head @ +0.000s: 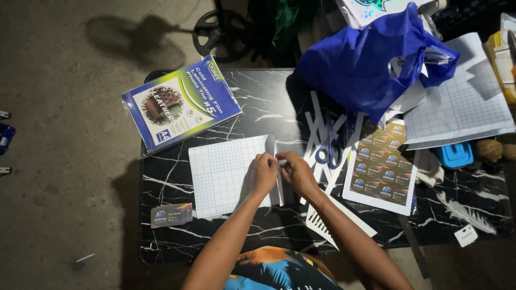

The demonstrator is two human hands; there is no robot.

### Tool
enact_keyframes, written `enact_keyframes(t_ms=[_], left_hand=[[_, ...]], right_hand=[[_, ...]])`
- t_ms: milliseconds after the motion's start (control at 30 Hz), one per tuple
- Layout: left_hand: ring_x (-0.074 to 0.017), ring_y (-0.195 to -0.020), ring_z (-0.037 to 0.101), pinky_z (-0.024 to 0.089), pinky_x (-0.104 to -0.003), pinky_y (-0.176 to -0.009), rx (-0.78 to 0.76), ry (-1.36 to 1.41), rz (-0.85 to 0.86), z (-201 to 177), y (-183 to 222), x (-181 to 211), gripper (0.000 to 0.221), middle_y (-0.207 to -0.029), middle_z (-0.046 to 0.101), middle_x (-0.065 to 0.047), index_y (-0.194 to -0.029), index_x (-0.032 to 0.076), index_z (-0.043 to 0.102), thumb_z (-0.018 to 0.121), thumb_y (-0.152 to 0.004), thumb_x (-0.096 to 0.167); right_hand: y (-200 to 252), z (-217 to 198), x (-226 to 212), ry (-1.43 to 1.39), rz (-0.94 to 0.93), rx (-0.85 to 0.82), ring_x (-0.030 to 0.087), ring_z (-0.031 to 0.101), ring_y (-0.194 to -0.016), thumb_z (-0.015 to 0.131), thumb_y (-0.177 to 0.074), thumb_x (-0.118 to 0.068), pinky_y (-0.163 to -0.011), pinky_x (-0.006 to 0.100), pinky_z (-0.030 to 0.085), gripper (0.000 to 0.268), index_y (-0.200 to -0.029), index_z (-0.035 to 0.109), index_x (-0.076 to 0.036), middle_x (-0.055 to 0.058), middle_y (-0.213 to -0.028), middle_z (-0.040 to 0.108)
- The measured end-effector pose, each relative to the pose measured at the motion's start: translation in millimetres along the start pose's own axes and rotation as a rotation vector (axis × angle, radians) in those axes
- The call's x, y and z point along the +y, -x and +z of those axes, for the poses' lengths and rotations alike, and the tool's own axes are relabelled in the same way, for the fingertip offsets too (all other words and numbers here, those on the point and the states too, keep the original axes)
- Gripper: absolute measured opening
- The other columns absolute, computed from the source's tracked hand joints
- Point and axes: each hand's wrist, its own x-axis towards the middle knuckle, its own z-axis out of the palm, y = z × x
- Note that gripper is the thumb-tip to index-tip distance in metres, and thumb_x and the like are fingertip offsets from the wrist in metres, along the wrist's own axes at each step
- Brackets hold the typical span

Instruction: Cutting printed business cards from a sheet and organizing them.

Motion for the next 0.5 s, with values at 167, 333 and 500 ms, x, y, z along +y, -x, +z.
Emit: enact_keyframes(t_ms=[167, 333, 500], left_hand=[[-0.034, -0.088, 0.064, 0.05, -0.044, -0.079, 0.015, 0.068, -0.075, -3, -8, -4, 0.02, -0.089, 0.065, -0.015, -0.086, 0.004, 0.063, 0.071, -0.092, 0.02], [-0.0262, -0.078, 0.066, 0.052, -0.039, -0.073, -0.064, 0.173, -0.39, -24, -9, 21, 0.017, -0.079, 0.067, -0.011, -0.085, 0.004, 0.063, 0.07, -0.091, 0.017], [-0.0236, -0.08, 0.066, 0.053, -0.038, -0.073, -0.029, 0.117, -0.202, -16, -4, 8, 0.02, -0.083, 0.067, -0.01, -0.103, 0.004, 0.057, 0.069, -0.091, 0.016]], right_hand=[[-1, 10, 25, -0.068, -0.046, 0.052, 0.024, 0.073, -0.098, 0.069, -0.09, 0.0, -0.081, 0.031, 0.061, 0.036, -0.125, 0.066, -0.004, 0.013, -0.121, 0.069], [-4, -2, 10, -0.117, 0.16, 0.008, 0.025, 0.072, -0.105, 0.066, -0.091, -0.005, -0.089, 0.032, 0.062, 0.038, -0.129, 0.064, -0.007, 0.011, -0.129, 0.066], [-4, 7, 40, -0.034, 0.097, 0.04, 0.024, 0.071, -0.105, 0.068, -0.091, -0.007, -0.09, 0.032, 0.06, 0.038, -0.129, 0.065, -0.007, 0.012, -0.125, 0.066]])
